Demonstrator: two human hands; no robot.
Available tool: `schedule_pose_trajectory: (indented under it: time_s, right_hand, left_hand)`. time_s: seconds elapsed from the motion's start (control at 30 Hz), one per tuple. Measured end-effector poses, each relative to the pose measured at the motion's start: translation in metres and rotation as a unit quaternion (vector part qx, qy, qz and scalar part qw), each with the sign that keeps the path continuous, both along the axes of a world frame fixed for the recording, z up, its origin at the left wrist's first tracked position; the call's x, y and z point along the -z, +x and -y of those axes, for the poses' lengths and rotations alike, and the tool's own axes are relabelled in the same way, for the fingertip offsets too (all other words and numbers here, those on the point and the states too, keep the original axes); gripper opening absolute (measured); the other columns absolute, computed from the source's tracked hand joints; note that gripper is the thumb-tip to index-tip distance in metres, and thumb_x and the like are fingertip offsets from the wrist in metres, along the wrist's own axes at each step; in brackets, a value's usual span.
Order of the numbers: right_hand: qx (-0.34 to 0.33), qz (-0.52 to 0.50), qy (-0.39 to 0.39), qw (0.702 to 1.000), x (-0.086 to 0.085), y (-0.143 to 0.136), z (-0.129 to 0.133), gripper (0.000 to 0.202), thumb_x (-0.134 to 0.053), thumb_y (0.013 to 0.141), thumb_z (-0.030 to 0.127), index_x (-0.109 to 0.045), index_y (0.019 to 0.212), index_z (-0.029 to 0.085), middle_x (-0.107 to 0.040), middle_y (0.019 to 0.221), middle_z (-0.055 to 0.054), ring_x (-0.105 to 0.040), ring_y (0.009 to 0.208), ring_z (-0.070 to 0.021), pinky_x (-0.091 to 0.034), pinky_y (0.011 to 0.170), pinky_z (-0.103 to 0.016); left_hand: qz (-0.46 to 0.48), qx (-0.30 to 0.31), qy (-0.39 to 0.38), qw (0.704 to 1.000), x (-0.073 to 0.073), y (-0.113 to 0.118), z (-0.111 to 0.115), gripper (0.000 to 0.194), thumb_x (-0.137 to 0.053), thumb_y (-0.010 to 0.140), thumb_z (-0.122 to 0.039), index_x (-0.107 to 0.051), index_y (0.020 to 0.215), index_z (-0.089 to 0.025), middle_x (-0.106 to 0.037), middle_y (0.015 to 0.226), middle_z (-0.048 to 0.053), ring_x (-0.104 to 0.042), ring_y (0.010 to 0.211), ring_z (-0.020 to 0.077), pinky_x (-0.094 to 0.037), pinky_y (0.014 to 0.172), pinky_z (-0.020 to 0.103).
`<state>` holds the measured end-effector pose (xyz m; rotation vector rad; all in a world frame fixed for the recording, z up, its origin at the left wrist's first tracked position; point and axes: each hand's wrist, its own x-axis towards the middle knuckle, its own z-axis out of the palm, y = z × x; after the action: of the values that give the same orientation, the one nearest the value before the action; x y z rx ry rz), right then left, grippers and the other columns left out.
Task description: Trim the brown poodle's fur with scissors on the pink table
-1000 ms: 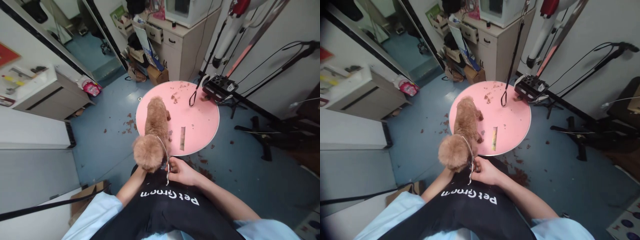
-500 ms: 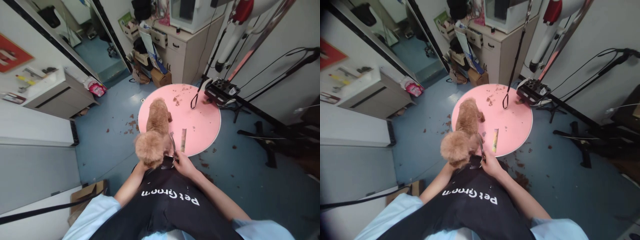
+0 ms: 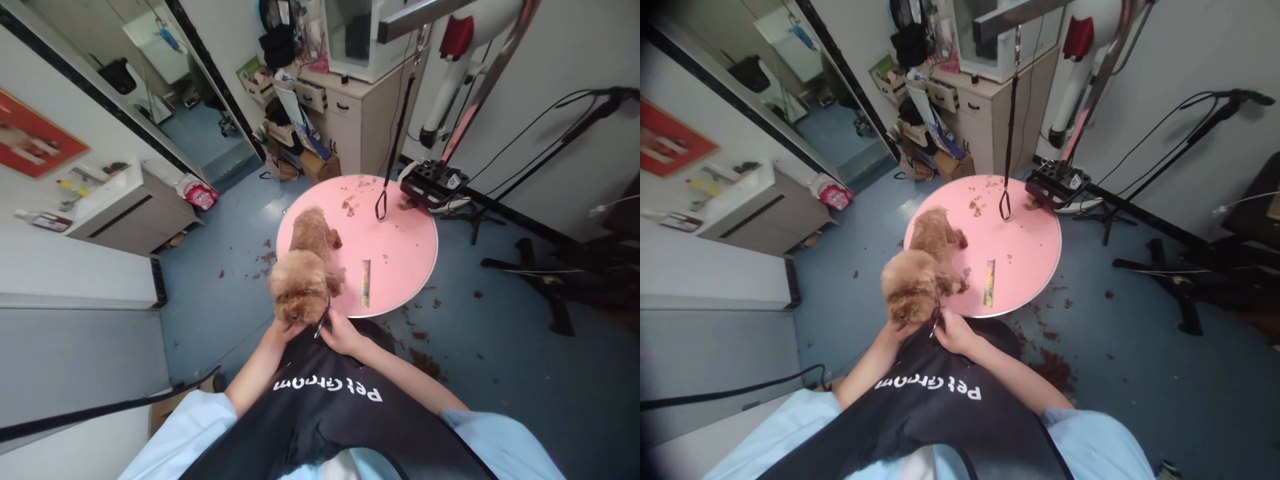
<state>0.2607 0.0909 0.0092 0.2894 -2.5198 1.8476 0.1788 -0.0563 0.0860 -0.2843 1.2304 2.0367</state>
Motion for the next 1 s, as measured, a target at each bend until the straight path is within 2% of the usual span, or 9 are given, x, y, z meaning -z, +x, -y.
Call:
schedule_pose_trajectory:
  time_s: [0.07,0.17,0.23,0.33,0.43,0.57,0.73,0.87,1.0]
  right_hand:
    - [0.01,0.006,-0.026,1.0,0.0,-0.002,0.006,0.027,-0.057,0.082,0.023,-0.051,0.107,0.018,-0.065,0.098,-0.01,-0.063,0.089,-0.0234,-0.051,0.082,-0.039]
    - [0.018,0.008,-0.066,0.998,0.001,-0.007,0.013,0.044,-0.065,0.077,0.025,-0.048,0.116,0.019,-0.063,0.109,-0.011,-0.061,0.1,-0.0247,-0.049,0.09,-0.04]
    - [0.04,0.028,-0.098,0.994,0.004,-0.01,0.018,0.04,-0.063,0.078,0.023,-0.048,0.116,0.019,-0.063,0.11,-0.011,-0.061,0.1,-0.0239,-0.049,0.091,-0.04]
    - [0.061,0.052,-0.153,0.985,0.011,-0.013,0.026,0.029,-0.059,0.081,0.021,-0.05,0.109,0.018,-0.064,0.102,-0.008,-0.063,0.093,-0.0206,-0.052,0.088,-0.038]
    - [0.053,0.062,-0.175,0.981,0.014,-0.014,0.03,0.038,-0.064,0.079,0.024,-0.049,0.113,0.019,-0.063,0.104,-0.008,-0.062,0.096,-0.0209,-0.051,0.09,-0.039]
    - [0.048,0.083,-0.177,0.98,0.014,-0.015,0.03,0.039,-0.064,0.081,0.025,-0.048,0.116,0.02,-0.064,0.106,-0.008,-0.062,0.098,-0.0218,-0.05,0.092,-0.041]
    - [0.049,0.089,-0.182,0.978,0.016,-0.016,0.031,0.045,-0.067,0.079,0.026,-0.047,0.119,0.02,-0.063,0.107,-0.008,-0.062,0.1,-0.0229,-0.05,0.093,-0.041]
    - [0.064,0.092,-0.195,0.974,0.021,-0.014,0.038,0.041,-0.063,0.081,0.028,-0.047,0.118,0.021,-0.063,0.106,-0.009,-0.062,0.098,-0.0228,-0.05,0.093,-0.042]
    - [0.089,0.094,-0.198,0.972,0.034,-0.01,0.035,0.045,-0.062,0.081,0.032,-0.046,0.121,0.021,-0.063,0.106,-0.008,-0.063,0.098,-0.0221,-0.05,0.092,-0.041]
  left_hand:
    - [0.001,0.008,0.01,1.0,-0.001,-0.004,0.002,0.046,-0.074,0.075,-0.036,-0.067,0.117,-0.02,-0.062,0.127,0.007,-0.056,0.12,0.0258,-0.048,0.101,0.035]
    - [0.017,0.026,0.0,1.0,-0.002,-0.01,0.004,0.043,-0.074,0.075,-0.031,-0.068,0.114,-0.016,-0.066,0.118,0.011,-0.062,0.109,0.0262,-0.053,0.092,0.035]
    - [0.019,0.025,-0.013,0.999,-0.004,-0.014,0.005,0.044,-0.074,0.076,-0.03,-0.066,0.117,-0.015,-0.067,0.116,0.012,-0.065,0.102,0.0252,-0.055,0.086,0.035]
    - [0.016,0.026,-0.017,0.999,-0.006,-0.017,0.004,0.044,-0.073,0.076,-0.028,-0.065,0.117,-0.014,-0.067,0.115,0.012,-0.066,0.099,0.0238,-0.055,0.085,0.034]
    - [0.013,0.033,-0.024,0.999,-0.004,-0.018,0.005,0.04,-0.075,0.075,-0.031,-0.068,0.111,-0.015,-0.069,0.109,0.011,-0.066,0.1,0.0242,-0.054,0.088,0.035]
    - [0.011,0.021,-0.054,0.998,0.003,-0.019,0.008,0.042,-0.082,0.067,-0.033,-0.07,0.102,-0.014,-0.072,0.087,0.008,-0.068,0.088,0.0227,-0.055,0.081,0.032]
    - [0.01,0.042,-0.012,0.999,0.002,-0.018,0.008,0.048,-0.077,0.073,-0.034,-0.067,0.116,-0.016,-0.067,0.117,0.012,-0.064,0.102,0.025,-0.053,0.091,0.037]
    - [0.029,0.036,-0.018,0.999,0.003,-0.016,0.009,0.043,-0.078,0.072,-0.035,-0.07,0.11,-0.015,-0.069,0.11,0.012,-0.066,0.096,0.0241,-0.055,0.084,0.035]
    - [0.029,0.025,0.009,0.999,0.016,-0.014,0.007,0.045,-0.082,0.066,-0.034,-0.07,0.105,-0.015,-0.07,0.105,0.01,-0.066,0.091,0.0211,-0.055,0.082,0.032]
